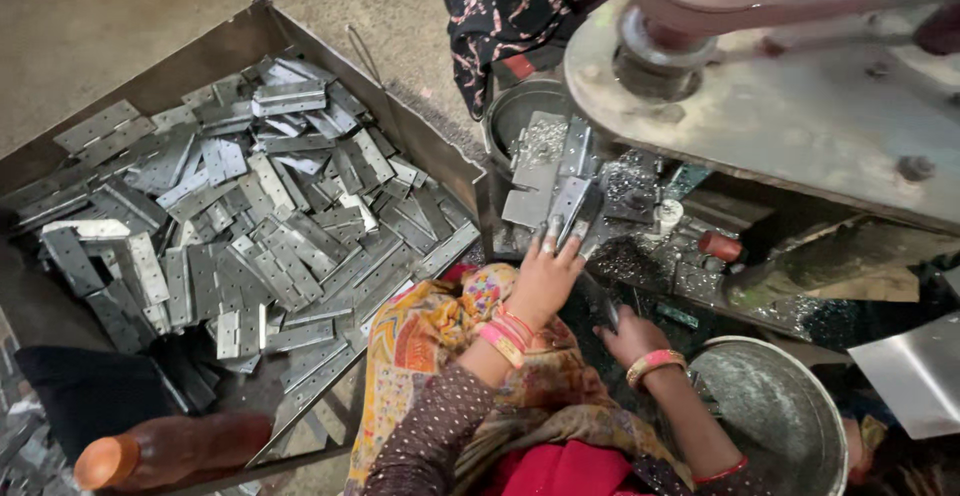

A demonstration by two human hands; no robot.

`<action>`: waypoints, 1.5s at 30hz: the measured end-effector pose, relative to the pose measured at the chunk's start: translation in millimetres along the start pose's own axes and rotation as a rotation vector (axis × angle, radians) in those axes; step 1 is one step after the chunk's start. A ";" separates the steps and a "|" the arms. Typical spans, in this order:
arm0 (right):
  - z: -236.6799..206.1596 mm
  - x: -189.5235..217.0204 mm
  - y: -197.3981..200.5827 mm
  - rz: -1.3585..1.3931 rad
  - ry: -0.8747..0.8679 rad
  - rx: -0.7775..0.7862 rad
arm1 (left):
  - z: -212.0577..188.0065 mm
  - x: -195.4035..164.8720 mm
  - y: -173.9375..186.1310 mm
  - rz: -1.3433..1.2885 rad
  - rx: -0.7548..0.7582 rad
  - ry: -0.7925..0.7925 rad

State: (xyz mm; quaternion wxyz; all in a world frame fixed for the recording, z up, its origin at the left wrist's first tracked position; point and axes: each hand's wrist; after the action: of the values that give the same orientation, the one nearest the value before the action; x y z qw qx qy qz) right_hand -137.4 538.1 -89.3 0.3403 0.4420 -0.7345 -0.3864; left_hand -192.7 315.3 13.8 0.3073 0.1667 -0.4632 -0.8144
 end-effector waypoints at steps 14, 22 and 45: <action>14.4 3.7 13.5 -0.053 0.070 0.009 | 23.1 3.9 -48.1 -0.012 0.167 0.325; 0.1 -23.8 -68.8 0.128 0.003 -0.041 | 27.3 19.4 -29.2 0.034 0.118 0.304; -1.4 -17.4 -68.6 0.121 0.143 -0.092 | 24.2 28.3 -68.4 -0.043 0.093 0.281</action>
State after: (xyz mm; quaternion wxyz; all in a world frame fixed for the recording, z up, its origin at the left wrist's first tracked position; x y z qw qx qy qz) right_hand -103.1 532.3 -150.9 0.4344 0.4070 -0.7154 -0.3658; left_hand -251.3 338.7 -31.9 0.3438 0.3030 -0.4490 -0.7671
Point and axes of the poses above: each hand's wrist, its own z-axis towards the middle knuckle, its own y-axis out of the back of the hand, x = y × z, and after that the axes turned 13 degrees about -y, right-handed
